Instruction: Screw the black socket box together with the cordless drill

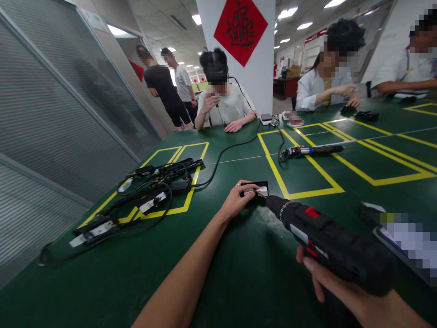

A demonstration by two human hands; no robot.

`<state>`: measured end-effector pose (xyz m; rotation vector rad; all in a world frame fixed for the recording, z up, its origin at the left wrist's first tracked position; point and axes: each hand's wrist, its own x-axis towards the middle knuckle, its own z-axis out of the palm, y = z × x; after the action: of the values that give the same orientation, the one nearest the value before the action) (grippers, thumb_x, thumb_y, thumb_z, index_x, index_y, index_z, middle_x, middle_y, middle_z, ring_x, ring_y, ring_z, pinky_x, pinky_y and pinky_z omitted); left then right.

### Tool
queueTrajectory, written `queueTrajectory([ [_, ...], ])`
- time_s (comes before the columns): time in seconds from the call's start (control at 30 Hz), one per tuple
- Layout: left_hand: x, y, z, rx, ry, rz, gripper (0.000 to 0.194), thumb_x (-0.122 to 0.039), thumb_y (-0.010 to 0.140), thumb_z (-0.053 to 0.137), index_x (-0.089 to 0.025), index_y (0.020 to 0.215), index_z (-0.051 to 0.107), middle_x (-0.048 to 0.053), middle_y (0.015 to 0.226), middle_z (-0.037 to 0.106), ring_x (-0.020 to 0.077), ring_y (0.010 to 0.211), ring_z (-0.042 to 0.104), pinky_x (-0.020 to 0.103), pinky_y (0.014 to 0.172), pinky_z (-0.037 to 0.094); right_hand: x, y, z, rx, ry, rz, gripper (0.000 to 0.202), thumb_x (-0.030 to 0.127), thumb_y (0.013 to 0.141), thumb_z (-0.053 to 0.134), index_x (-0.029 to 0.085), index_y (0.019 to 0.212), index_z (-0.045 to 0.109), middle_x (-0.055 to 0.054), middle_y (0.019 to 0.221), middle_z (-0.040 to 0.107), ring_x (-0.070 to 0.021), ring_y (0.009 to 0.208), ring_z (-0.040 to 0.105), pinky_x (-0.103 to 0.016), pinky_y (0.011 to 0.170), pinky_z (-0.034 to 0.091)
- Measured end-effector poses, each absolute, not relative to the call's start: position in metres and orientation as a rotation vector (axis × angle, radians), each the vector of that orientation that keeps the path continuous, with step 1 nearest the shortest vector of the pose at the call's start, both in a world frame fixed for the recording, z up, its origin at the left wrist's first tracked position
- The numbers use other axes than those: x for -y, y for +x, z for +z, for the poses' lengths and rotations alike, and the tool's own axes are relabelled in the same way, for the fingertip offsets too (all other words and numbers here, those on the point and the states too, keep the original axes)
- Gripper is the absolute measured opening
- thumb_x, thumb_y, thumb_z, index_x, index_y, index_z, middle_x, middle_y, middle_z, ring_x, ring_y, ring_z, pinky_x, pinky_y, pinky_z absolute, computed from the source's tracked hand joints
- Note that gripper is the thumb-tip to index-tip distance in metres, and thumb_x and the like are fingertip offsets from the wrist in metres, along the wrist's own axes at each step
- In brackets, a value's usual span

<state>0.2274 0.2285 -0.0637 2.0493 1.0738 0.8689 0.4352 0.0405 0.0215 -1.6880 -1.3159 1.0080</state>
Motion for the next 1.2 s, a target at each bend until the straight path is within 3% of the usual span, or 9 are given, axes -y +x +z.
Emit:
queueTrajectory([
  [0.13,-0.229,0.227,-0.066,-1.058,2.050,0.876,0.028,-0.027,0.084,0.052,-0.022,0.106,0.067,0.006,0.115,0.056,0.0195,0.111,0.053,0.034,0.104,0.037,-0.035,0.445,0.013,1.376,-1.637,1.266,0.028,0.046,0.075,0.057,0.024,0.062,0.067,-0.005,0.067,0.072,-0.0256,0.067,0.072,-0.030,0.054,0.059],
  [0.27,-0.230,0.227,-0.067,-1.056,2.051,0.885,0.028,-0.027,0.083,0.052,-0.022,0.105,0.068,0.006,0.115,0.056,0.0196,0.112,0.053,0.034,0.104,0.036,-0.034,0.447,0.009,1.387,-1.673,1.311,0.042,0.049,0.080,0.051,0.024,0.046,0.058,-0.008,0.083,0.076,-0.0268,0.074,0.074,-0.030,0.056,0.060],
  [0.37,-0.230,0.227,-0.067,-1.059,2.050,0.886,0.028,-0.027,0.083,0.052,-0.022,0.105,0.068,0.006,0.115,0.056,0.0199,0.112,0.052,0.035,0.105,0.036,-0.034,0.446,0.009,1.392,-1.722,1.269,0.040,0.049,0.078,0.053,0.025,0.046,0.058,-0.008,0.078,0.076,-0.0305,0.086,0.072,-0.031,0.056,0.060],
  [0.63,-0.229,0.228,-0.065,-1.071,2.052,0.877,0.027,-0.027,0.083,0.052,-0.022,0.105,0.068,0.006,0.115,0.057,0.0193,0.111,0.053,0.034,0.103,0.037,-0.034,0.443,0.010,1.355,-1.745,1.247,0.041,0.049,0.076,0.053,0.025,0.043,0.055,-0.008,0.077,0.074,-0.0300,0.085,0.072,-0.030,0.053,0.059],
  [0.97,-0.230,0.229,-0.065,-1.078,2.044,0.869,0.027,-0.028,0.083,0.052,-0.022,0.105,0.068,0.006,0.115,0.055,0.0190,0.110,0.053,0.034,0.102,0.038,-0.033,0.440,0.011,1.351,-1.655,1.266,0.028,0.050,0.078,0.052,0.024,0.075,0.062,-0.004,0.067,0.068,-0.0281,0.077,0.071,-0.033,0.054,0.057],
  [1.2,-0.230,0.228,-0.065,-1.066,2.052,0.883,0.027,-0.029,0.084,0.051,-0.022,0.105,0.068,0.006,0.114,0.056,0.0192,0.110,0.053,0.035,0.103,0.037,-0.032,0.438,0.010,1.328,-1.673,1.185,0.035,0.052,0.078,0.050,0.023,0.091,0.063,-0.004,0.065,0.068,-0.0299,0.074,0.072,-0.036,0.053,0.056],
])
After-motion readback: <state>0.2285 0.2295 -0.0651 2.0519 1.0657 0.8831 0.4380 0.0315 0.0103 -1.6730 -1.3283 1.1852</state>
